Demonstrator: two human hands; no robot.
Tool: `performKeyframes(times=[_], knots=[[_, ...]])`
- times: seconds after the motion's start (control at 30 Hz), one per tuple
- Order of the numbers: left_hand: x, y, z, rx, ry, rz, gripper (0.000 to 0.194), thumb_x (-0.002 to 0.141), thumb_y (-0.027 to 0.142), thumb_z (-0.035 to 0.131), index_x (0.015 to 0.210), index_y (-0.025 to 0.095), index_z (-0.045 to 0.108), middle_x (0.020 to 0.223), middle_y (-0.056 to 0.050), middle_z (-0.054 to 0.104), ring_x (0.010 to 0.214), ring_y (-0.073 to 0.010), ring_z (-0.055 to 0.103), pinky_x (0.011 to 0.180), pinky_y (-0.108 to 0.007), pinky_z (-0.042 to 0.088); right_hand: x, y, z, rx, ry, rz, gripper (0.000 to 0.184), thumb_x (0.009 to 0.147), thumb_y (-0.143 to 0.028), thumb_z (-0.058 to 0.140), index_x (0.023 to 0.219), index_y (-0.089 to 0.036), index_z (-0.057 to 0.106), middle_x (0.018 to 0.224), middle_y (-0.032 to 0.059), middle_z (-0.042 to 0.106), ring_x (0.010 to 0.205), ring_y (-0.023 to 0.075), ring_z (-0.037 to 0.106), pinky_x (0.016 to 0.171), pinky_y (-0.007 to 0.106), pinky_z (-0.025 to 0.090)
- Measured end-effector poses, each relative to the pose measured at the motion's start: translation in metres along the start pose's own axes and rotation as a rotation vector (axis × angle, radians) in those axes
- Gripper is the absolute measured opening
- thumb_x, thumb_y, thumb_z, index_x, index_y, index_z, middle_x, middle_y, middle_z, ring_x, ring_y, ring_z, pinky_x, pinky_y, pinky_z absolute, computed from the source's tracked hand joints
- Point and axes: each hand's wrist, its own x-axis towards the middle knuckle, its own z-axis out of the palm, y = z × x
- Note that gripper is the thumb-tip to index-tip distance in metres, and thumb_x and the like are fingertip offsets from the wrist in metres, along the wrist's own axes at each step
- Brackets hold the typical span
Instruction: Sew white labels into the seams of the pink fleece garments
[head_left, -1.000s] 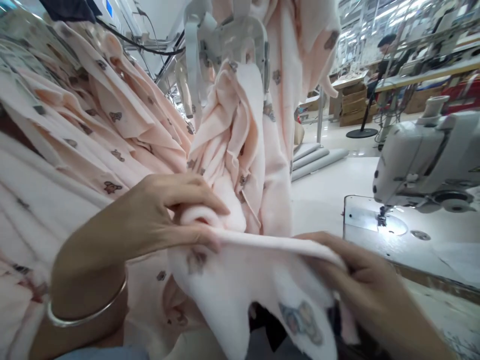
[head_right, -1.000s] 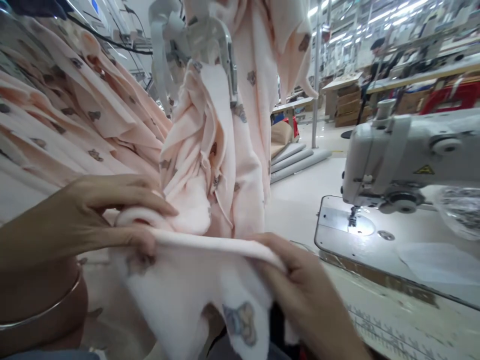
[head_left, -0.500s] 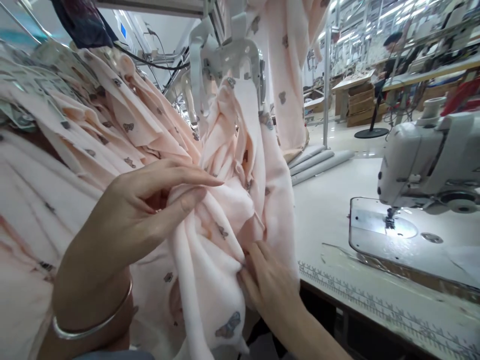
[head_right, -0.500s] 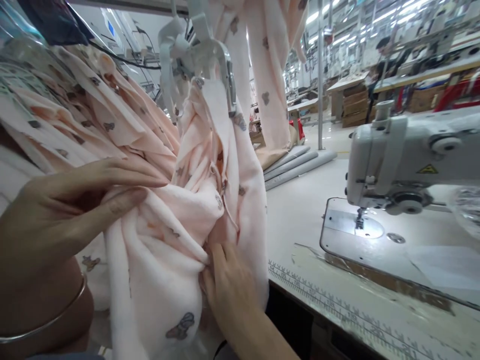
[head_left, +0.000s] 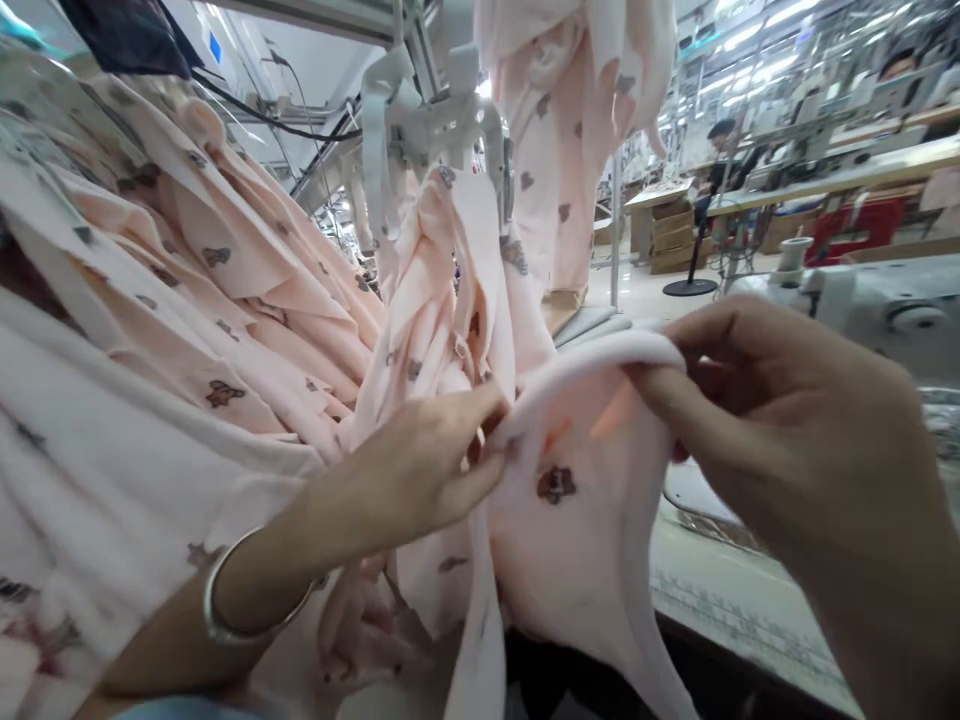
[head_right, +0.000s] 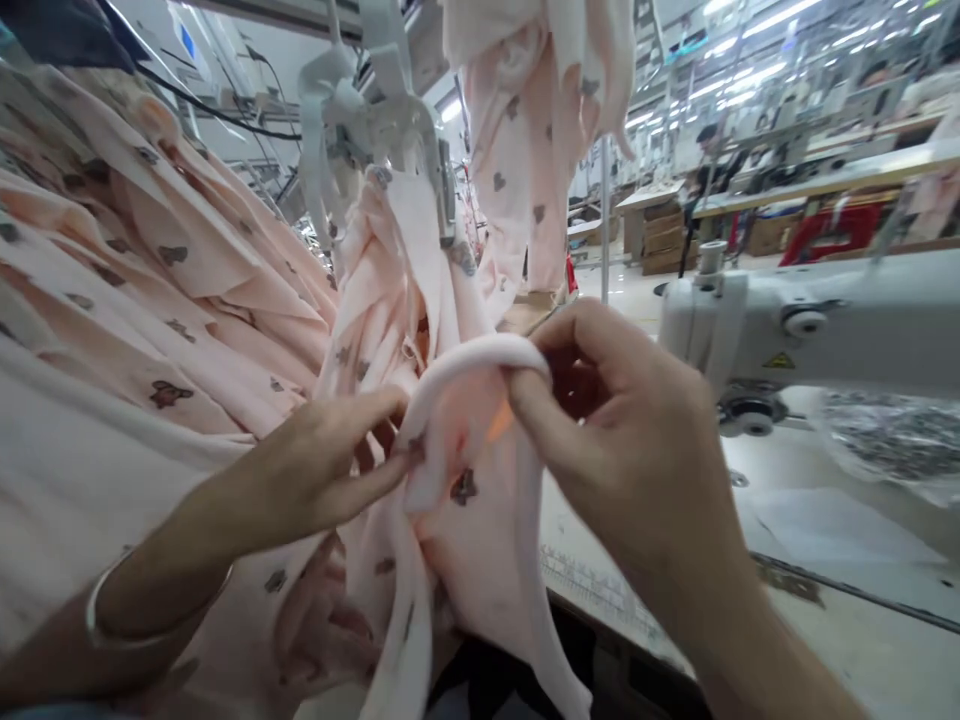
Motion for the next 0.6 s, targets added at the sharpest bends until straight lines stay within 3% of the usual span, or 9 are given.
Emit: performKeyframes(times=[0.1,0.17,0.2,0.3,0.33,0.4,0.47,0.53,0.6], knots=[[0.040,0.002,0.003,-0.046,0.267,-0.075,0.008,0.079,0.022,0.051,0.086,0.018,0.053,0.063,0.004,0.054,0.055,-0.0097,0.049,0.050,-0.022,0.036,-0.002,0.019,0.004,-0.428,0.104,-0.102,0.012,0.084,-0.030,0.054,0.086,-0.018,0.056,0.075,0.0035,0.055,0.067,0.0153,0.052,0.064,0.031,0.040],[0.067,0.001,0.004,-0.077,0.429,-0.086,0.011,0.079,0.022,0.049,0.087,0.018,0.055,0.067,0.003,0.056,0.058,-0.0107,0.049,0.052,-0.024,0.038,-0.023,0.024,0.012,-0.587,0.119,-0.193,0.021,0.088,-0.032,0.047,0.095,-0.014,0.055,0.087,0.0095,0.054,0.077,0.0200,0.052,0.070,0.034,0.041],[0.080,0.000,0.006,-0.088,0.471,-0.079,0.012,0.079,0.022,0.048,0.087,0.018,0.056,0.068,0.002,0.057,0.059,-0.0112,0.049,0.053,-0.025,0.039,-0.039,0.023,0.019,-0.576,0.088,-0.189,0.022,0.090,-0.034,0.044,0.095,-0.014,0.054,0.084,0.0086,0.053,0.076,0.0199,0.052,0.067,0.033,0.042],[0.108,0.003,0.012,-0.088,0.526,-0.050,0.014,0.079,0.020,0.046,0.087,0.018,0.057,0.069,0.001,0.058,0.062,-0.0130,0.051,0.058,-0.027,0.041,-0.093,0.018,0.039,-0.436,-0.172,-0.038,0.021,0.091,-0.036,0.043,0.084,-0.018,0.051,0.075,0.0040,0.052,0.059,0.0152,0.052,0.048,0.026,0.040],[0.113,0.005,0.014,-0.085,0.543,-0.040,0.014,0.079,0.019,0.046,0.086,0.018,0.057,0.071,0.000,0.059,0.065,-0.0136,0.052,0.060,-0.028,0.043,-0.110,0.019,0.045,-0.467,-0.184,-0.029,0.021,0.091,-0.033,0.041,0.080,-0.018,0.050,0.072,0.0036,0.052,0.055,0.0152,0.051,0.045,0.027,0.039],[0.116,0.008,0.015,-0.104,0.577,-0.037,0.013,0.079,0.017,0.047,0.086,0.019,0.058,0.075,-0.001,0.061,0.069,-0.0143,0.055,0.062,-0.028,0.044,-0.138,0.024,0.050,-0.496,-0.138,-0.040,0.017,0.090,-0.023,0.039,0.089,-0.016,0.053,0.079,0.0075,0.055,0.064,0.0178,0.056,0.053,0.029,0.046],[0.108,0.009,0.013,-0.191,0.569,-0.052,0.012,0.079,0.018,0.049,0.087,0.019,0.058,0.078,0.000,0.062,0.069,-0.0133,0.056,0.058,-0.026,0.045,-0.158,0.035,0.048,-0.494,-0.034,-0.038,0.028,0.087,-0.016,0.039,0.111,-0.015,0.052,0.103,0.0144,0.055,0.090,0.0239,0.058,0.071,0.036,0.050],[0.089,0.010,0.009,-0.309,0.533,-0.054,0.013,0.081,0.020,0.050,0.091,0.021,0.058,0.079,0.001,0.061,0.066,-0.0117,0.055,0.053,-0.024,0.044,-0.171,0.046,0.047,-0.485,0.039,-0.018,0.040,0.083,-0.014,0.043,0.122,-0.021,0.048,0.129,0.0163,0.043,0.116,0.0329,0.045,0.085,0.048,0.046],[0.064,0.013,0.006,-0.325,0.555,-0.050,0.019,0.086,0.022,0.045,0.102,0.024,0.055,0.085,0.000,0.059,0.070,-0.0123,0.056,0.052,-0.024,0.044,-0.178,0.053,0.047,-0.445,0.022,-0.003,0.038,0.082,-0.016,0.046,0.119,-0.025,0.052,0.137,0.0133,0.038,0.124,0.0365,0.037,0.089,0.052,0.044]])
